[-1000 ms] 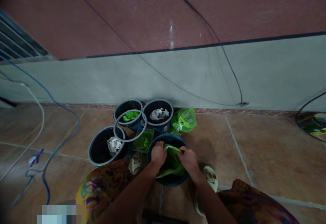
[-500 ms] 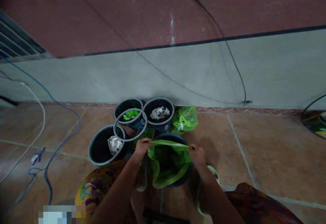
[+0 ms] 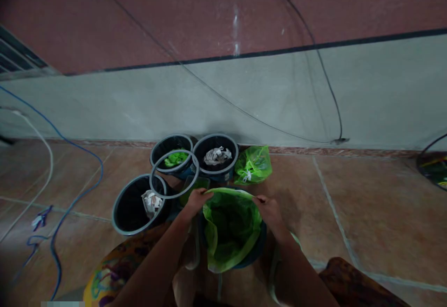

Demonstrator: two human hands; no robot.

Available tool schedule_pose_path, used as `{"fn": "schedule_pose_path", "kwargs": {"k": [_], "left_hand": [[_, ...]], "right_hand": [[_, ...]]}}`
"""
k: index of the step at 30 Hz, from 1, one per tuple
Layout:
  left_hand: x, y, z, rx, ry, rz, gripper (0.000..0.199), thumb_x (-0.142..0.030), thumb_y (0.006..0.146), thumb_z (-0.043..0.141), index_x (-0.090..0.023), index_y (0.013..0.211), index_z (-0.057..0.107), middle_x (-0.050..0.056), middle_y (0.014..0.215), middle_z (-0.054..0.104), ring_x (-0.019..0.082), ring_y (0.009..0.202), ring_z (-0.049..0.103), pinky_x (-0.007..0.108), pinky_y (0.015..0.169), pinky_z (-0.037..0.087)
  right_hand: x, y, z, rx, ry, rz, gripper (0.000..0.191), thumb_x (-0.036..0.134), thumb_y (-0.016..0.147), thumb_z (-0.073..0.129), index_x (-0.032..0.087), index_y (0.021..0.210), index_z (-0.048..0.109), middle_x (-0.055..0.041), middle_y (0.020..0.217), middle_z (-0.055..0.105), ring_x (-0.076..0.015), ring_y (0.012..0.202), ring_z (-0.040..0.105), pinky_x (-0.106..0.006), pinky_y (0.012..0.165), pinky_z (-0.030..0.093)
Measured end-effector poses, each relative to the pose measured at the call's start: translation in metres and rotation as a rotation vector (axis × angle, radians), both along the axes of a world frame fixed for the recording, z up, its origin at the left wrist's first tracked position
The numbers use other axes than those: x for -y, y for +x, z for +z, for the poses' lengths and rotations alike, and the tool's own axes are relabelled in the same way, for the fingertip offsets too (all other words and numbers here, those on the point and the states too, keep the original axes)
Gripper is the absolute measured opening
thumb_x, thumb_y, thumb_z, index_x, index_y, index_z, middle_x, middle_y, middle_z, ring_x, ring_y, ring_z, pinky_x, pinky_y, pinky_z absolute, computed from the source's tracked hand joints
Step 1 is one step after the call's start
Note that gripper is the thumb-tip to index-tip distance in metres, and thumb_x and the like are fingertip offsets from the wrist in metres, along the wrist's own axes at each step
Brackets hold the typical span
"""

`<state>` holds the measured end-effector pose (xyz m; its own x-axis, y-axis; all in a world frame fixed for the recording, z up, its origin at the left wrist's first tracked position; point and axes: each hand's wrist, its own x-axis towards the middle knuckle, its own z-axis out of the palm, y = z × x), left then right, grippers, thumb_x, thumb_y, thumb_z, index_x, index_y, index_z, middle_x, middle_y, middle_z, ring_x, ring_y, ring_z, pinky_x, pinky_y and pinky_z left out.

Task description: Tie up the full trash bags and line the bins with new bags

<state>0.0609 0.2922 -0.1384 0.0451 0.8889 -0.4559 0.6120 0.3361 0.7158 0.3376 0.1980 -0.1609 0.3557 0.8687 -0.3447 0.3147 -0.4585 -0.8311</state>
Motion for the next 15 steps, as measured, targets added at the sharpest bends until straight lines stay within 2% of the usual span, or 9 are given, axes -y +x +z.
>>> {"fn": "schedule_pose_path", "kwargs": {"k": [2,5,8,11,15], "left_hand": [[-0.001,-0.002,-0.004,0.067,0.002,0.039,0.019,-0.034,0.068,0.07,-0.016,0.064,0.068,-0.005,0.056,0.054,0.008,0.057,0.048,0.021,0.055,0.033],[-0.003,-0.008,-0.011,0.214,-0.063,0.066,0.027,-0.04,0.065,0.073,-0.014,0.071,0.072,-0.001,0.063,0.062,0.011,0.061,0.053,0.022,0.058,0.039],[-0.005,-0.015,-0.018,0.311,-0.138,0.041,0.04,-0.052,0.064,0.073,-0.012,0.073,0.073,0.002,0.066,0.066,0.013,0.062,0.056,0.023,0.058,0.042],[-0.009,-0.016,-0.026,0.319,-0.152,0.038,0.051,-0.061,0.066,0.07,-0.011,0.075,0.074,0.005,0.068,0.068,0.015,0.064,0.058,0.024,0.059,0.043],[-0.017,-0.009,-0.037,0.197,-0.079,0.071,0.051,-0.061,0.074,0.063,-0.011,0.068,0.07,0.004,0.062,0.064,0.014,0.061,0.056,0.024,0.057,0.04]], "right_hand": [[-0.005,0.001,-0.005,0.013,-0.018,-0.042,0.034,0.052,0.072,0.06,0.022,0.077,0.076,-0.0051,0.073,0.076,-0.022,0.067,0.069,-0.03,0.061,0.051],[-0.013,0.004,-0.009,-0.029,-0.044,-0.1,0.034,0.051,0.071,0.063,0.02,0.078,0.076,-0.0065,0.075,0.076,-0.0239,0.07,0.07,-0.031,0.063,0.053],[-0.018,0.005,-0.011,-0.147,-0.074,-0.057,0.033,0.051,0.072,0.064,0.02,0.076,0.076,-0.0075,0.076,0.077,-0.0249,0.074,0.071,-0.031,0.064,0.054],[-0.023,0.006,-0.012,-0.19,-0.104,-0.041,0.036,0.052,0.075,0.062,0.019,0.074,0.076,-0.0085,0.076,0.077,-0.025,0.073,0.071,-0.031,0.063,0.054],[-0.032,0.005,-0.013,-0.041,-0.091,-0.028,0.032,0.049,0.075,0.064,0.02,0.073,0.076,-0.0075,0.076,0.077,-0.024,0.073,0.071,-0.031,0.066,0.053]]}}
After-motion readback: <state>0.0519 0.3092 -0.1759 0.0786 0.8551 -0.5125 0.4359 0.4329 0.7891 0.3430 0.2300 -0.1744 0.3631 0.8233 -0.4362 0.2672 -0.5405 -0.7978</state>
